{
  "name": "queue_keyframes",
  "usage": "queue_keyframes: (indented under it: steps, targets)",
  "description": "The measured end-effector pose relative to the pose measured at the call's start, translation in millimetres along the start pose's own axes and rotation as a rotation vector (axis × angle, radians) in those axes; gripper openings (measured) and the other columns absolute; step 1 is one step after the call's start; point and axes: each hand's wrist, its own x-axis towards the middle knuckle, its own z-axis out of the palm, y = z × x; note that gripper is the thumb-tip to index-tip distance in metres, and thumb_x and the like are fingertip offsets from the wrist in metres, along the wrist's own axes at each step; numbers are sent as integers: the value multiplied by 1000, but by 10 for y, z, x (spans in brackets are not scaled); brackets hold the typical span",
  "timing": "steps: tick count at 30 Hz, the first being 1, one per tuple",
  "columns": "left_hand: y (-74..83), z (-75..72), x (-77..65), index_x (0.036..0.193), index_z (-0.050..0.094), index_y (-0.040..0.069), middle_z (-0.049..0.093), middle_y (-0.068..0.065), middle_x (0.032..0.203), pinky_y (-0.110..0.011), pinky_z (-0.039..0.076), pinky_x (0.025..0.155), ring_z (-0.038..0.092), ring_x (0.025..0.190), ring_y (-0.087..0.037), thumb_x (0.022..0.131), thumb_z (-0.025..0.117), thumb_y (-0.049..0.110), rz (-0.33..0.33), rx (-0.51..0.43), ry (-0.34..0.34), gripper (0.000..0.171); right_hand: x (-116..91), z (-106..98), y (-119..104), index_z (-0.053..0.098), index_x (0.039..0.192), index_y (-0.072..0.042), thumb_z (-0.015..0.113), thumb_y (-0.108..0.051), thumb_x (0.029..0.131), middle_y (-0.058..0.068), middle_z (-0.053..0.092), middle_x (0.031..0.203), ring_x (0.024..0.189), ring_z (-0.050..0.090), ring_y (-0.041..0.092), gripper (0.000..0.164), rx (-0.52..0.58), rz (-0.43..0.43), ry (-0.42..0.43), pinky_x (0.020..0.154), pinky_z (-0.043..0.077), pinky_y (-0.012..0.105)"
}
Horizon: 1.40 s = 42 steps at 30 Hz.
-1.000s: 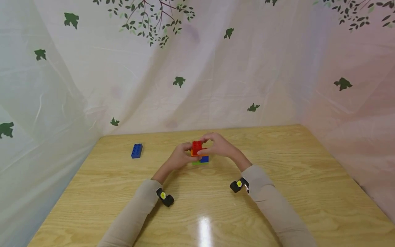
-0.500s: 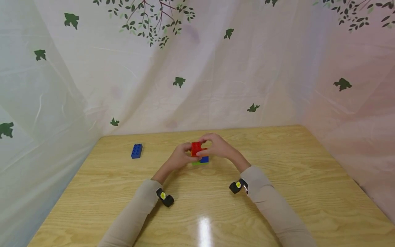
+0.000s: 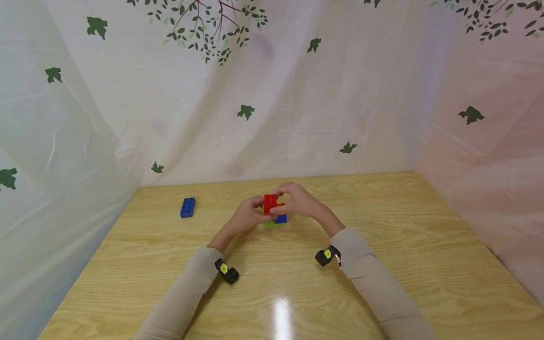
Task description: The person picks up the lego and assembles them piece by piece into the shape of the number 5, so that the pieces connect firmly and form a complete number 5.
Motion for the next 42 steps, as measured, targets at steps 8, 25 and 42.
queue_keyframes:
  steps: [8,25,42]
  targets:
    - [-10,2,-2,109,74,3,75,-9,99,-25,49,78,62,90,-17,83,86,16,-22,-35,10,31,22,19,5,72,115,-5,87,-21,82,10,71,112,113,60,39,39,4,-3,5,99,48,61]
    - [-64,29,13,103,74,0,74,-16,97,-24,47,74,62,90,-25,82,86,11,16,-103,45,27,31,19,13,72,116,-5,82,-22,87,11,70,113,114,59,38,35,5,8,-19,98,48,61]
    - [-70,15,30,100,75,2,74,-11,92,-23,49,73,60,83,-13,81,86,11,23,-93,32,23,15,3,-44,73,117,-5,80,-20,89,11,70,117,116,56,35,33,-61,-40,-28,99,47,61]
